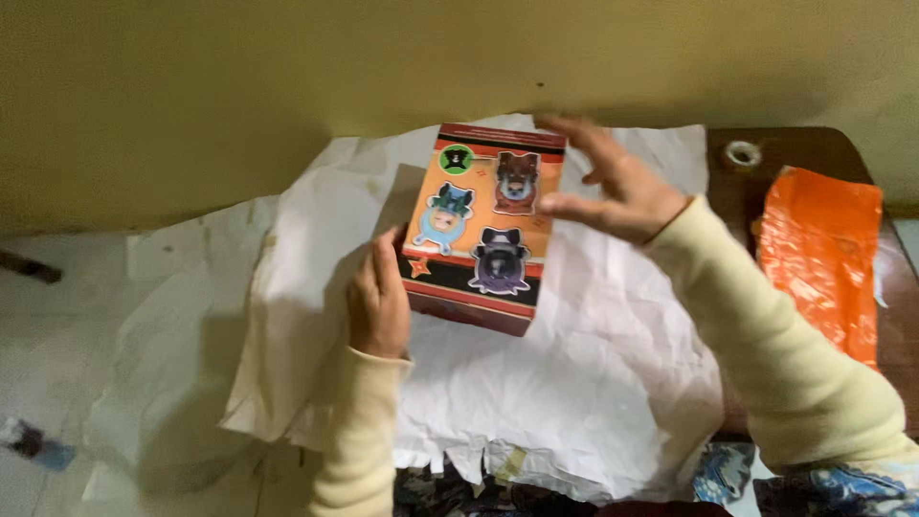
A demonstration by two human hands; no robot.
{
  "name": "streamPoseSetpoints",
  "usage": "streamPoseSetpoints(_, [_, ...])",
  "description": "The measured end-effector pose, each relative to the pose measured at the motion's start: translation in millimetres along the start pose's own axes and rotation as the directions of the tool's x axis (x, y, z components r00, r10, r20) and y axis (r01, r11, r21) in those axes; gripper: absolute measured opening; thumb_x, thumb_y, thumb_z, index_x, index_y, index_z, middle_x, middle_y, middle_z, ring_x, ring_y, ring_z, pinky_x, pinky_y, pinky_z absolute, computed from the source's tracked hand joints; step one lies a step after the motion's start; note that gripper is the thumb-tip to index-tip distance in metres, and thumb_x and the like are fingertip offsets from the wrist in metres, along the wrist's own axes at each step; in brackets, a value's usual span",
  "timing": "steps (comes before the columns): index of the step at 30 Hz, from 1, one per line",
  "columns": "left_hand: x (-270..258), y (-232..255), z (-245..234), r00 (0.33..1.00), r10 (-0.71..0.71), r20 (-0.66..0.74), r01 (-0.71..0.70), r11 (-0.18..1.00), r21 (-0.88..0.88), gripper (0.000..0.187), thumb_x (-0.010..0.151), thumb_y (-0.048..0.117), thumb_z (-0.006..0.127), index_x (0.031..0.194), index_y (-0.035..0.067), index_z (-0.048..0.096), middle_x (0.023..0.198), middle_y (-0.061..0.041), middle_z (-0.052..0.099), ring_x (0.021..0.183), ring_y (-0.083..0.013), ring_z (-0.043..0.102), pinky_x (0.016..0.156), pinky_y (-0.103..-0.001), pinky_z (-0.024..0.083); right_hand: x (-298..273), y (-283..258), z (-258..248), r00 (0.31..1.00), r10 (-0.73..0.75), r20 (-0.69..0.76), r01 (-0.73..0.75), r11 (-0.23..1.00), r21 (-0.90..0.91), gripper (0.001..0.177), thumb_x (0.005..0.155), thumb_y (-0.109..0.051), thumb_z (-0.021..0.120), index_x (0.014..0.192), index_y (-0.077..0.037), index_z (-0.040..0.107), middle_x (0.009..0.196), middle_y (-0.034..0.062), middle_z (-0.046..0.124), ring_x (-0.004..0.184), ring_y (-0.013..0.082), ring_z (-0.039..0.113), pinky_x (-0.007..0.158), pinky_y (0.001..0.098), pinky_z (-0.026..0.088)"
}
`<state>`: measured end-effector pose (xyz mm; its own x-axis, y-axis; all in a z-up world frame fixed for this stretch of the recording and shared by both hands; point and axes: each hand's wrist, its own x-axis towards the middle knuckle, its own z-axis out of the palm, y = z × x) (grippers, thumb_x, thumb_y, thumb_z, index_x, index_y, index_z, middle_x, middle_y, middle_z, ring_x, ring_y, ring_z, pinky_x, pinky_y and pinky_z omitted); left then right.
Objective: The person wraps a small rectangular box with orange wrapping paper. They place the box on the paper, fold the paper around it, cut the paper with scissors, and smooth the paper over the box.
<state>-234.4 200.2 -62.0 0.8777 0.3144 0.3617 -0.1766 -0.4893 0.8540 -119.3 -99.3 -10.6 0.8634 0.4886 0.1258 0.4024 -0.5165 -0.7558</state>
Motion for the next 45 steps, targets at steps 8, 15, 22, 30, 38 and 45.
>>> streamPoseSetpoints(8, [-54.0, -18.1, 34.5, 0.956, -0.12, 0.269, 0.205, 0.926, -0.316, 0.061, 0.108, 0.048, 0.037, 0.139, 0.0, 0.059, 0.136, -0.016, 0.068, 0.126, -0.026, 0.062, 0.108, -0.036, 0.046, 8.5, -7.0, 21.5, 0.998, 0.031, 0.054, -0.041, 0.98, 0.197, 0.108, 0.074, -0.038, 0.084, 0.163, -0.015, 0.026, 0.159, 0.0139, 0.045, 0.147, 0.031, 0.043, 0.119, 0.0454, 0.037])
streamPoseSetpoints(15, [-2.5, -80.0, -11.7, 0.975, -0.218, 0.054, 0.212, 0.972, 0.102, 0.046, 0.109, 0.037, 0.059, 0.095, -0.005, 0.07, 0.088, -0.019, 0.074, 0.084, -0.0314, 0.069, 0.082, -0.038, 0.055, -28.8, 31.3, 8.5, 0.987, 0.163, -0.002, -0.152, 0.926, 0.345, 0.106, 0.082, -0.034, 0.076, 0.165, -0.018, 0.013, 0.166, 0.013, 0.029, 0.141, 0.0297, 0.047, 0.105, 0.0436, 0.047])
streamPoseSetpoints(22, [56.3, -127.2, -66.8, 0.956, -0.242, -0.166, 0.294, 0.783, 0.548, 0.081, 0.077, 0.035, 0.088, 0.145, 0.007, 0.052, 0.142, -0.02, 0.056, 0.134, -0.0448, 0.044, 0.106, -0.064, 0.031, -71.9, 96.5, 8.6, 0.901, 0.424, 0.092, -0.402, 0.896, -0.191, 0.077, 0.099, -0.042, 0.053, 0.168, -0.024, 0.023, 0.139, 0.0185, 0.064, 0.133, 0.0333, 0.062, 0.112, 0.0401, 0.047])
streamPoseSetpoints(30, [59.0, -155.7, -65.5, 0.949, -0.289, -0.126, 0.315, 0.887, 0.338, 0.073, 0.079, 0.026, 0.087, 0.14, 0.001, 0.057, 0.133, -0.019, 0.067, 0.117, -0.033, 0.067, 0.099, -0.041, 0.052, -117.2, 119.0, 50.7, 0.991, 0.093, 0.098, 0.018, 0.632, -0.775, 0.088, 0.085, -0.06, 0.065, 0.156, -0.018, 0.036, 0.162, 0.0257, 0.029, 0.148, 0.0527, 0.017, 0.114, 0.0559, 0.023])
streamPoseSetpoints(38, [53.8, -165.9, -76.5, 0.885, -0.456, 0.095, 0.449, 0.889, 0.084, 0.047, 0.083, 0.02, 0.083, 0.121, -0.004, 0.069, 0.11, -0.014, 0.077, 0.093, -0.0193, 0.071, 0.083, -0.034, 0.055, -135.1, 102.1, -29.4, 0.8, 0.442, -0.407, -0.6, 0.617, -0.509, 0.082, 0.089, -0.05, 0.075, 0.157, -0.018, 0.043, 0.129, 0.0239, 0.066, 0.115, 0.0442, 0.064, 0.097, 0.0516, 0.052])
streamPoseSetpoints(45, [52.9, -155.1, -63.1, 0.9, -0.432, 0.059, 0.433, 0.901, -0.013, 0.046, 0.079, 0.016, 0.086, 0.115, -0.003, 0.066, 0.103, -0.014, 0.076, 0.084, -0.0167, 0.068, 0.074, -0.033, 0.055, -147.4, 168.8, -52.8, 0.901, 0.193, -0.388, -0.268, 0.952, -0.148, 0.079, 0.081, -0.007, 0.082, 0.149, -0.002, 0.043, 0.113, 0.0254, 0.068, 0.096, 0.0344, 0.067, 0.079, 0.0465, 0.056])
